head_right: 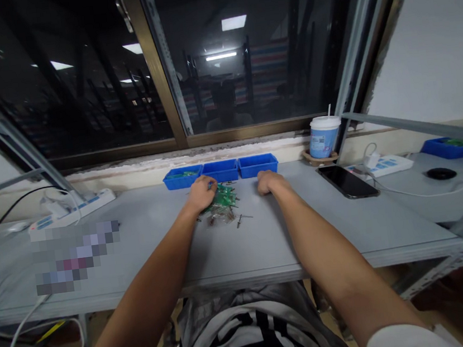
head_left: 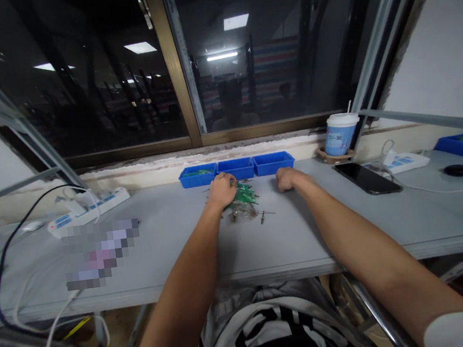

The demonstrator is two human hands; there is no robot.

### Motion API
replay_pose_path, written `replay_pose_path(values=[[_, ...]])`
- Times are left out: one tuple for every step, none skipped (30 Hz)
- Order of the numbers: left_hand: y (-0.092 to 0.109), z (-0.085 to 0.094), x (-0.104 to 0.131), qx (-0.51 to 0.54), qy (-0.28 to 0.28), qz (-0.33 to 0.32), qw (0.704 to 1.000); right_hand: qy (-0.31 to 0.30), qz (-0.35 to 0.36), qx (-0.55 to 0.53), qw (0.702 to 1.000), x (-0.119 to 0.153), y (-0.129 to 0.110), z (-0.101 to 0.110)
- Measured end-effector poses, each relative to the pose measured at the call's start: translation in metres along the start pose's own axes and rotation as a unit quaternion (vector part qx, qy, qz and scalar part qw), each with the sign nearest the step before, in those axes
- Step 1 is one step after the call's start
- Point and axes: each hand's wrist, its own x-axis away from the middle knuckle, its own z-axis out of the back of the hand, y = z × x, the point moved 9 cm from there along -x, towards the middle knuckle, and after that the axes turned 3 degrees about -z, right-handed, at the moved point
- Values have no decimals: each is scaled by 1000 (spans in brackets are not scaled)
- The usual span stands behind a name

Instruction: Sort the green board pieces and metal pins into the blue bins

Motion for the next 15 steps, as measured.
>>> replay_pose_path(values=[[0,-1,0,0,-1,-2,1000,-20,-17,23,999,1,0,-3],[0,-1,0,0,-1,-5,1000,-39,-25,44,998,3,-3,-6],[1,-2,-1,0,-1,-7,1000,-49,-14,53,997,6,-9,-8],[1,-2,-1,0,0,-10,1000,-45,16,46,998,8,-19,-7],[2,-2,-1,0,1,-13,1000,-34,62,24,997,11,-32,-6],[3,-2,-1,1,1,-16,1000,-22,108,-7,994,15,-44,-4],[5,-2,-1,1,1,-20,1000,-13,147,-42,988,19,-55,-3],[7,-1,0,2,0,-24,1000,-6,176,-81,981,22,-64,-2],[8,-1,0,2,-1,-28,1000,0,194,-121,973,24,-70,-2],[11,0,1,4,-4,-32,999,5,203,-163,965,24,-74,-2],[13,0,1,6,-8,-37,999,11,204,-206,957,24,-76,-2],[15,1,2,10,-12,-43,999,16,200,-248,948,24,-77,-2],[18,1,3,14,-16,-51,998,21,194,-288,937,23,-77,-2],[21,1,4,18,-21,-60,998,25,188,-325,927,23,-77,-1],[24,1,5,22,-27,-71,997,30,181,-357,916,22,-77,-1]])
